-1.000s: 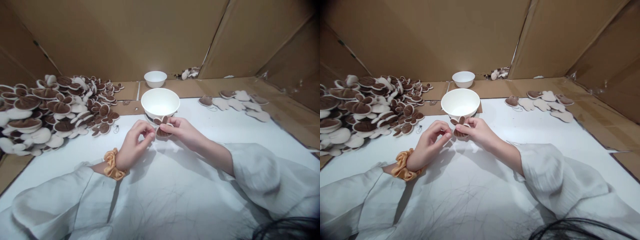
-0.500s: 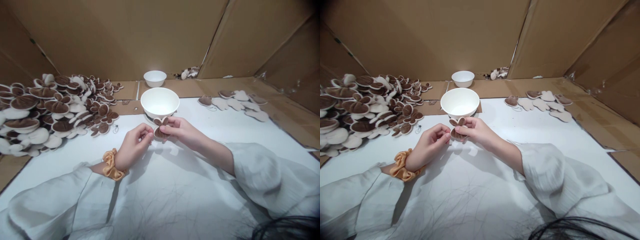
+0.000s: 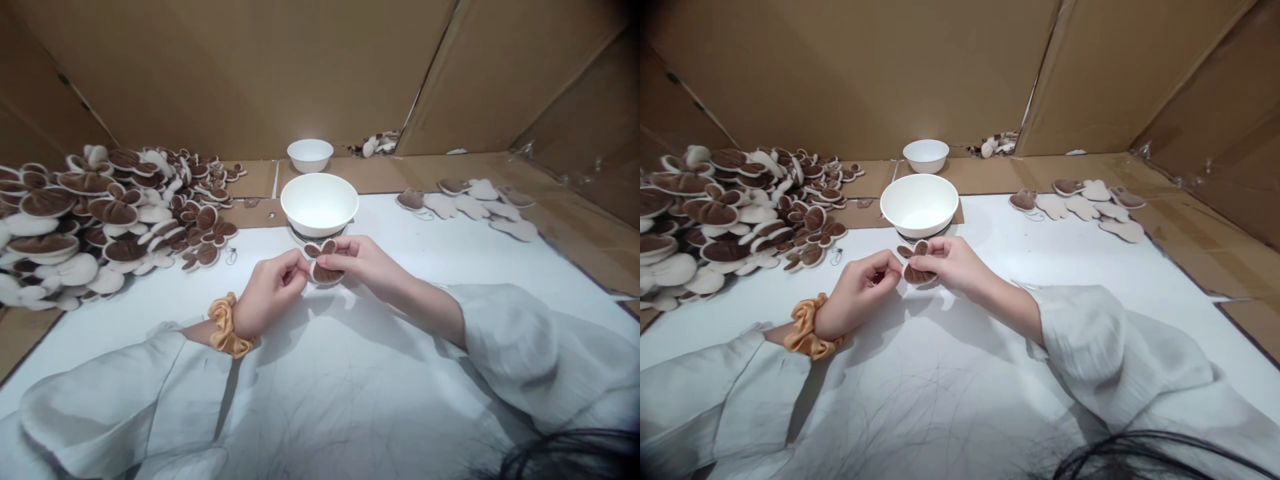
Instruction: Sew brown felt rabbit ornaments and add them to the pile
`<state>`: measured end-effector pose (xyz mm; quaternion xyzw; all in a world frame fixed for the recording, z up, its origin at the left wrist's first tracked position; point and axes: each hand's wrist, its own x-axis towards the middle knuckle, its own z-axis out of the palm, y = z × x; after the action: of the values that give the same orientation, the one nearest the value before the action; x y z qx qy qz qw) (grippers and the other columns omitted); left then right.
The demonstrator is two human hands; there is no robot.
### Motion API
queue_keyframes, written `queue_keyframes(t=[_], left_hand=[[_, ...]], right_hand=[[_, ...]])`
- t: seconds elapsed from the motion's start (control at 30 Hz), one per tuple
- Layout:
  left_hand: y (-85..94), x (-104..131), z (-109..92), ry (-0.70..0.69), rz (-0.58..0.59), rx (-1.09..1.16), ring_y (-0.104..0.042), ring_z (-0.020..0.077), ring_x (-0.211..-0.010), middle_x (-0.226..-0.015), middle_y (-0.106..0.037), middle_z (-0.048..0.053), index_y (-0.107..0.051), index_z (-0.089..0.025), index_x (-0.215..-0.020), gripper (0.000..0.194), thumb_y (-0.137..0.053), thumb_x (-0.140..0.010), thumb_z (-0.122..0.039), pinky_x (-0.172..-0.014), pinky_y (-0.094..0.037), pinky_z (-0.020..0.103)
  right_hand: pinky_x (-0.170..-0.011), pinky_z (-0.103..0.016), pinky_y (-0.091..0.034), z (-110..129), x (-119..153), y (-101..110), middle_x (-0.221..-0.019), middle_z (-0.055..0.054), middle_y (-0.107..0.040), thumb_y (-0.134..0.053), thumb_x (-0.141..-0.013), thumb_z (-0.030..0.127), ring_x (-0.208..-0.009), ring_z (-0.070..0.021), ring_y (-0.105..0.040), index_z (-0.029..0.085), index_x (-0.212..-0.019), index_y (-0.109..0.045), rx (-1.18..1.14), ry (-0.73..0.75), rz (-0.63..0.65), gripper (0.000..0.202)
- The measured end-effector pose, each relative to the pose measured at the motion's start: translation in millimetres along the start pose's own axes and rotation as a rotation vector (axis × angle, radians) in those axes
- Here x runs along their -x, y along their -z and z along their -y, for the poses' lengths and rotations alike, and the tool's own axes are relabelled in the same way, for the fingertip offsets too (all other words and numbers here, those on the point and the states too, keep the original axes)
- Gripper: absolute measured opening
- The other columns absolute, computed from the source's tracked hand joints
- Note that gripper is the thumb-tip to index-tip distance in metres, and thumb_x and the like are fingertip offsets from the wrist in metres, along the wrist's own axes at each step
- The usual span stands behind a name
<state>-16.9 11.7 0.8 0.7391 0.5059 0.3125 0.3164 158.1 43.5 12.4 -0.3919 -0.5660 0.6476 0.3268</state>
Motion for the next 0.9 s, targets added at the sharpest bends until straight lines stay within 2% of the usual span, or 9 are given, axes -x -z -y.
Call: queue_keyframes(t=[0.23, 0.37, 0.43, 0.5, 0.6, 0.7, 0.77, 0.83, 0.9], left_hand=[[-1.1, -2.2, 2.0, 0.009, -0.047, 0.135, -0.04, 0.0086, -0.056, -0.064, -0.052, -0.003, -0.053, -0.015, -0.073, 0.01, -0.043, -0.075, -0.015, -0.054, -0.031, 0.021], [-1.5, -4.5, 2.4, 0.02, -0.06, 0.166, -0.039, 0.0084, -0.054, -0.063, -0.052, -0.002, -0.053, -0.015, -0.071, 0.01, -0.044, -0.076, -0.016, -0.053, -0.031, 0.021], [-1.5, -4.4, 1.8, 0.009, -0.088, 0.106, -0.038, 0.0081, -0.053, -0.062, -0.052, -0.003, -0.054, -0.015, -0.072, 0.011, -0.044, -0.076, -0.015, -0.052, -0.031, 0.02], [-1.9, -3.2, 0.5, -0.025, -0.12, -0.007, -0.039, 0.0078, -0.051, -0.059, -0.052, -0.004, -0.056, -0.016, -0.074, 0.012, -0.044, -0.076, -0.014, -0.052, -0.032, 0.02], [-3.2, 0.5, -1.2, -0.181, -0.15, -0.239, -0.048, 0.0085, -0.056, -0.065, -0.058, -0.002, -0.057, -0.016, -0.083, 0.014, -0.044, -0.079, -0.012, -0.057, -0.038, 0.02], [-3.6, 4.4, -2.4, -0.41, -0.175, -0.518, -0.055, 0.012, -0.065, -0.073, -0.062, 0.003, -0.057, -0.013, -0.088, 0.017, -0.04, -0.085, -0.012, -0.062, -0.04, 0.023], [-1.7, 5.8, -4.1, -0.528, -0.202, -0.724, -0.054, 0.0135, -0.061, -0.065, -0.06, 0.003, -0.058, -0.012, -0.086, 0.019, -0.039, -0.087, -0.012, -0.059, -0.039, 0.025], [1.6, 5.7, -6.9, -0.63, -0.235, -0.901, -0.052, 0.0143, -0.058, -0.062, -0.06, 0.002, -0.059, -0.013, -0.084, 0.018, -0.041, -0.086, -0.012, -0.057, -0.037, 0.027], [4.9, 3.9, -9.7, -0.729, -0.29, -1.008, -0.054, 0.0155, -0.063, -0.07, -0.064, 0.004, -0.059, -0.013, -0.083, 0.016, -0.043, -0.085, -0.011, -0.059, -0.037, 0.028]], right_hand=[[-0.065, -0.028, -0.046, 0.2, 0.2, 0.5, -0.068, -0.003, -0.062, -0.063, -0.066, 0.025, -0.067, -0.0145, -0.058, 0.013, -0.069, -0.061, 0.16, 0.048, -0.066, 0.013], [-0.067, -0.03, -0.048, 2.4, 0.4, -1.1, -0.072, -0.003, -0.061, -0.061, -0.066, 0.023, -0.07, -0.0154, -0.059, 0.013, -0.064, -0.059, 0.182, 0.102, -0.058, 0.01], [-0.068, -0.031, -0.047, 2.1, 0.2, -2.5, -0.073, -0.003, -0.059, -0.062, -0.064, 0.022, -0.07, -0.0156, -0.059, 0.014, -0.062, -0.057, 0.23, 0.117, -0.118, 0.009], [-0.071, -0.031, -0.047, 0.5, -0.3, -3.5, -0.08, -0.005, -0.058, -0.064, -0.061, 0.02, -0.076, -0.0167, -0.058, 0.014, -0.061, -0.055, 0.301, 0.151, -0.234, 0.01], [-0.072, -0.031, -0.046, -2.5, -0.1, -3.5, -0.089, -0.007, -0.056, -0.066, -0.058, 0.019, -0.082, -0.0175, -0.057, 0.014, -0.066, -0.056, 0.375, 0.232, -0.363, 0.013], [-0.066, -0.03, -0.046, -3.8, 1.8, -3.3, -0.081, -0.005, -0.061, -0.063, -0.064, 0.021, -0.073, -0.0163, -0.058, 0.015, -0.074, -0.059, 0.396, 0.233, -0.308, 0.012], [-0.064, -0.029, -0.045, -4.3, 3.7, -3.4, -0.077, -0.004, -0.063, -0.06, -0.068, 0.021, -0.07, -0.0155, -0.057, 0.016, -0.078, -0.06, 0.415, 0.23, -0.256, 0.011], [-0.061, -0.027, -0.044, -5.3, 5.4, -3.6, -0.073, -0.002, -0.063, -0.06, -0.069, 0.021, -0.066, -0.0144, -0.057, 0.018, -0.086, -0.059, 0.443, 0.247, -0.263, 0.018], [-0.057, -0.025, -0.042, -6.5, 7.0, -4.0, -0.068, 0.001, -0.062, -0.062, -0.068, 0.022, -0.061, -0.0131, -0.056, 0.02, -0.09, -0.053, 0.481, 0.261, -0.279, 0.024]])
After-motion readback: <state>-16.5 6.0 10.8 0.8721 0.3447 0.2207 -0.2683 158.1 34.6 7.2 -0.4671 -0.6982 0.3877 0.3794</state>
